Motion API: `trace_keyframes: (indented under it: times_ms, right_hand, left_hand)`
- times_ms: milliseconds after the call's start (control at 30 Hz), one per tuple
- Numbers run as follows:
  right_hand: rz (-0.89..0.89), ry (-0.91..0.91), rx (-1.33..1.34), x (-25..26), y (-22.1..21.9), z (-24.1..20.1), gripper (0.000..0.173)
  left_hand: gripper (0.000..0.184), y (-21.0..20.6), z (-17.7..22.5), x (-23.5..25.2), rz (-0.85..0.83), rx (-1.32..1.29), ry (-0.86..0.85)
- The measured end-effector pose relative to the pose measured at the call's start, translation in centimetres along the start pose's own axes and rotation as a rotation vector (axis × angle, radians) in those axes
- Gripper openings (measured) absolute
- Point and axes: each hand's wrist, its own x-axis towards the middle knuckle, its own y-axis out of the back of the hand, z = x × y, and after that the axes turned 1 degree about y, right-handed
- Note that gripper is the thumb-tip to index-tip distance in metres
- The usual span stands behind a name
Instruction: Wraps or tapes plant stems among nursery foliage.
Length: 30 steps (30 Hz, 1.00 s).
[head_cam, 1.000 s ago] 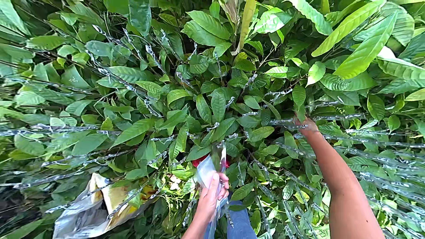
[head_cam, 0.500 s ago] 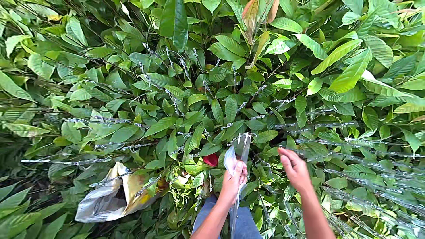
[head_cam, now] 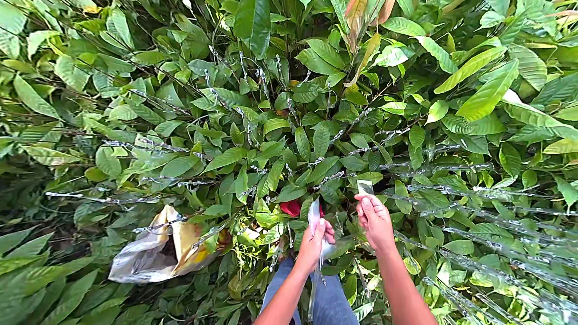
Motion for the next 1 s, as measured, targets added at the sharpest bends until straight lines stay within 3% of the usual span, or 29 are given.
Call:
trace_keyframes:
  times_ms: [133, 267, 433, 567, 700, 867, 1000]
  right_hand:
    - [-0.32, -0.012, -0.37, -0.9, 1.5, 0.3, 0.019]
    - [-0.443, -0.111, -0.528, -1.5, 1.7, 0.8, 0.016]
    - [-0.414, -0.051, -0.678, -1.4, 2.2, 1.2, 0.022]
    - [-0.418, 0.037, -0.764, -1.4, 2.0, 1.7, 0.032]
    - [-0.396, 0.066, -0.842, -0.8, 2.2, 0.8, 0.025]
    - [-0.138, 0.265, -1.522, 3.4, 3.8, -4.5, 0.032]
    - [-0.19, 0.068, -1.848, 6.8, 2.3, -6.6, 0.033]
  left_hand:
    - [0.03, 0.8, 1.1, -0.2, -0.091, -0.181, 0.025]
    - [0.027, 0.5, 2.2, 0.3, -0.19, -0.365, 0.041]
    - [0.013, -0.6, 2.2, 0.7, 0.008, -0.244, -0.073]
    - [0.014, -1.3, 1.5, 0.8, 0.112, -0.221, -0.182]
    - [0.019, -1.0, 1.2, 1.2, 0.114, -0.216, -0.187]
    - [0.009, 0.4, 0.9, 1.1, 0.106, -0.206, -0.132]
    - [0.007, 0.7, 0.4, 0.4, 0.117, -0.191, -0.091]
